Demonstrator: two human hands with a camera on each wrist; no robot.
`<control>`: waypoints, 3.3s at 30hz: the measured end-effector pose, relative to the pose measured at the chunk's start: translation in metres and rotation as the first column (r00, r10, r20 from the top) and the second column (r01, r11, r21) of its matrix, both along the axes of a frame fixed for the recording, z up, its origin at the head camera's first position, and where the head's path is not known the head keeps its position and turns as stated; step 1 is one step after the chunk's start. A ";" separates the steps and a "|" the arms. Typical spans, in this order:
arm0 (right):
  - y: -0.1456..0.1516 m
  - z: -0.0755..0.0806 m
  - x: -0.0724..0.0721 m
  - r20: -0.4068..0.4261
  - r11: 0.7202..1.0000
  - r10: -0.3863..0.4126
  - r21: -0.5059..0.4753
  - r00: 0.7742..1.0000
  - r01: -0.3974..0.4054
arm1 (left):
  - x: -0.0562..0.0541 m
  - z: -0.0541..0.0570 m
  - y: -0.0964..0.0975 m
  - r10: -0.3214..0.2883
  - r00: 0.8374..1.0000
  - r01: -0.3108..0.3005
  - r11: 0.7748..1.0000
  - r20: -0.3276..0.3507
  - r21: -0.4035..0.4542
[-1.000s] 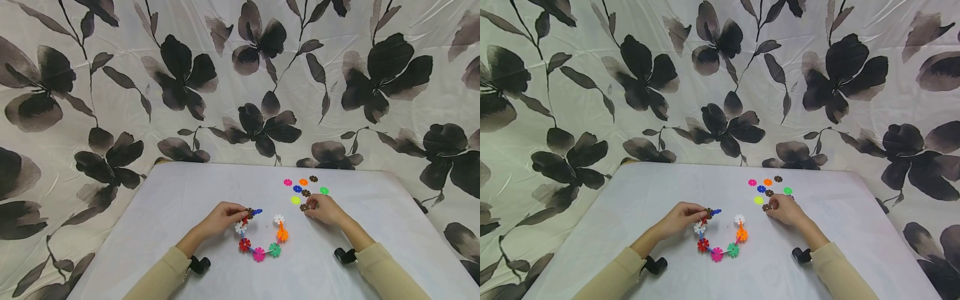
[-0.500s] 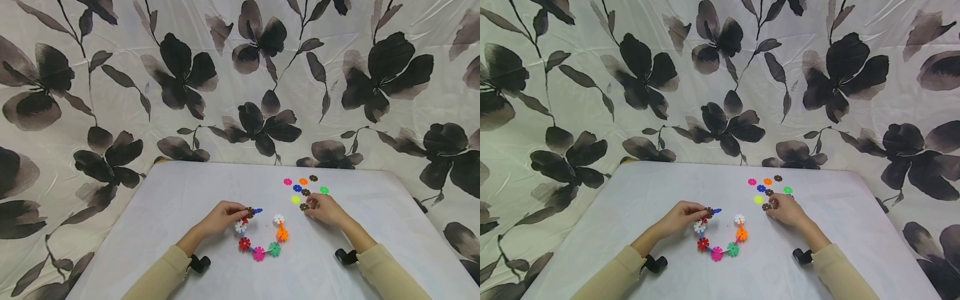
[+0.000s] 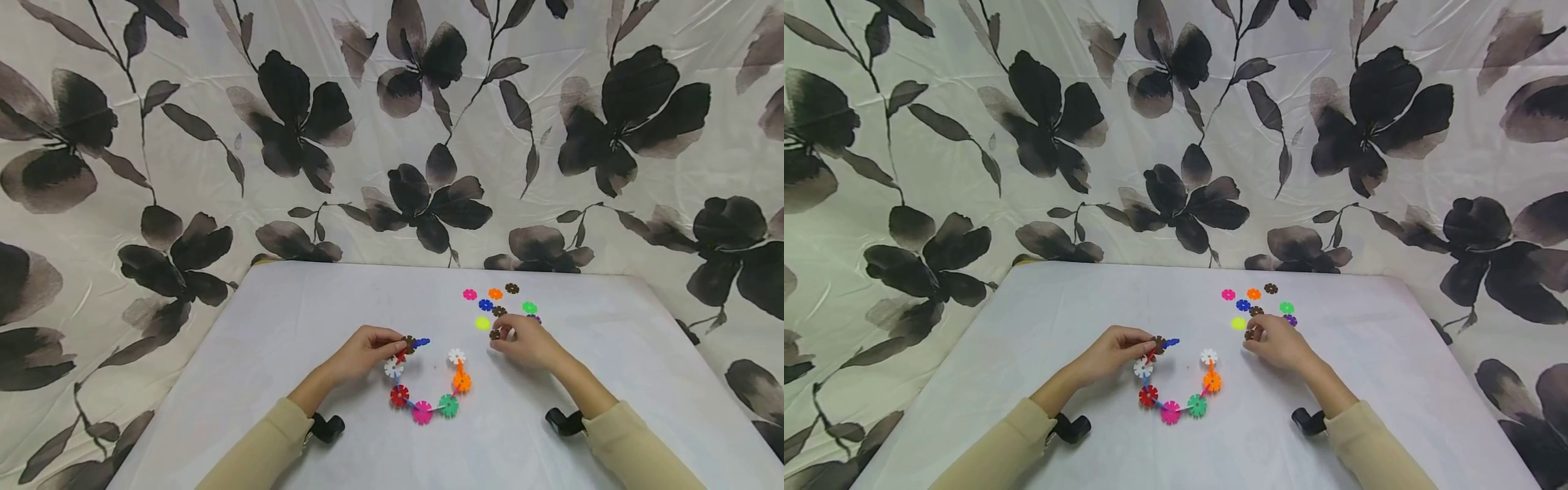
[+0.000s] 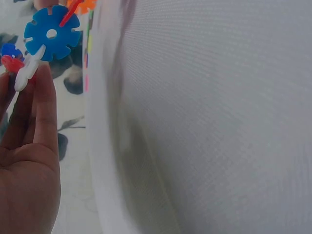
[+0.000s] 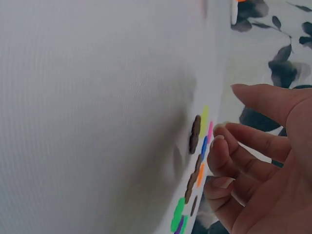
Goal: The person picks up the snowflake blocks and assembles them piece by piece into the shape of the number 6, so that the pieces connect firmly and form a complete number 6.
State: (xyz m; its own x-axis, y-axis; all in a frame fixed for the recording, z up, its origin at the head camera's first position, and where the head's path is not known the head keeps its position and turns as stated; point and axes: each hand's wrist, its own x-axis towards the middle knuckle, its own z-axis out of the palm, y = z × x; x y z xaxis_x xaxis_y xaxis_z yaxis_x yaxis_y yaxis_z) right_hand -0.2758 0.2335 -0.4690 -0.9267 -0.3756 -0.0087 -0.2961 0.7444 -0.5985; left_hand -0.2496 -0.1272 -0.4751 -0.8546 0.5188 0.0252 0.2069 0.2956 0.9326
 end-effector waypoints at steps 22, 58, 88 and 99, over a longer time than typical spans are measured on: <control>-0.050 0.001 0.036 0.298 0.947 0.161 -0.314 0.941 -0.063 | 0.001 0.002 0.003 -0.001 1.000 0.001 1.000 0.000 0.023; -0.051 0.021 0.023 -0.006 0.947 0.172 -0.276 0.985 -0.167 | -0.001 0.003 0.006 0.005 1.000 -0.005 0.994 -0.001 0.112; -0.052 0.021 0.021 0.069 0.926 0.199 -0.341 0.978 -0.164 | 0.003 0.004 0.004 0.020 0.999 -0.023 0.995 0.028 0.095; -0.048 0.020 0.015 0.045 0.939 0.175 -0.309 0.984 -0.153 | 0.004 0.005 0.004 0.000 0.999 -0.004 0.995 0.043 0.096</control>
State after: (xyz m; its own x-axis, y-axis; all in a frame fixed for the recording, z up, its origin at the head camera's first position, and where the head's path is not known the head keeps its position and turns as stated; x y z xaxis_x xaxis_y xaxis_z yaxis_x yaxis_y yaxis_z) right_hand -0.2606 0.1856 -0.4490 -0.8531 -0.5175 0.0660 -0.3476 0.4694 -0.8117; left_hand -0.2452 -0.1236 -0.4698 -0.8570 0.5138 0.0386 0.1660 0.2043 0.9647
